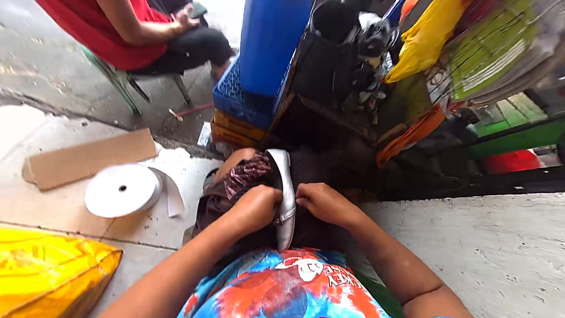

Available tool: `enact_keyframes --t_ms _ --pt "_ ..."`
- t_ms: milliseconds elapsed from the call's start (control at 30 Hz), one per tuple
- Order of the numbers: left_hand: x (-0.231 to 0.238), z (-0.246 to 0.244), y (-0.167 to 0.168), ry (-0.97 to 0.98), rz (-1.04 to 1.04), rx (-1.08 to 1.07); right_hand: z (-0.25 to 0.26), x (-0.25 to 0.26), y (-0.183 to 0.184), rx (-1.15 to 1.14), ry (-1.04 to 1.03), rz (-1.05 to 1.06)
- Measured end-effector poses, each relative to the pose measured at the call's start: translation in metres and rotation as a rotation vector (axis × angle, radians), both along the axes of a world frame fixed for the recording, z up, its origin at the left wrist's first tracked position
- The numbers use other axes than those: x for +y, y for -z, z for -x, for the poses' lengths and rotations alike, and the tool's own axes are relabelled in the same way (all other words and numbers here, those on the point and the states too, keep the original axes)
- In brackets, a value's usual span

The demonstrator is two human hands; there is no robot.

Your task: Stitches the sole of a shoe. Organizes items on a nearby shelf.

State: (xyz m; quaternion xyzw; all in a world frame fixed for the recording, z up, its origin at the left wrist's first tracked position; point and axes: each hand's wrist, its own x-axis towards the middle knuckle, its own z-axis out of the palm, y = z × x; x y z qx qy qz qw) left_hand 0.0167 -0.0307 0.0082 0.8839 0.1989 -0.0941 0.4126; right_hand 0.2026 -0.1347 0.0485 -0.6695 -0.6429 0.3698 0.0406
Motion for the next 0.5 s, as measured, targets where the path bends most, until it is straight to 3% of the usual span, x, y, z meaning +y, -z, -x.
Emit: enact_keyframes --t_ms 167,367,500 --pt "0.007 0.008 -0.002 -0.009 0.011 -0.018 -0.012 0.009 0.008 0.120 -0.031 -0.018" --pt "0.008 0.000 -0.008 0.008 0.011 0.006 -0.019 -0.008 0.023 0.006 0.071 -0.102" --pt "0.007 -0.001 -0.005 -0.030 -0.009 -0.029 -0.042 -0.023 0.033 -0.182 0.276 -0.019"
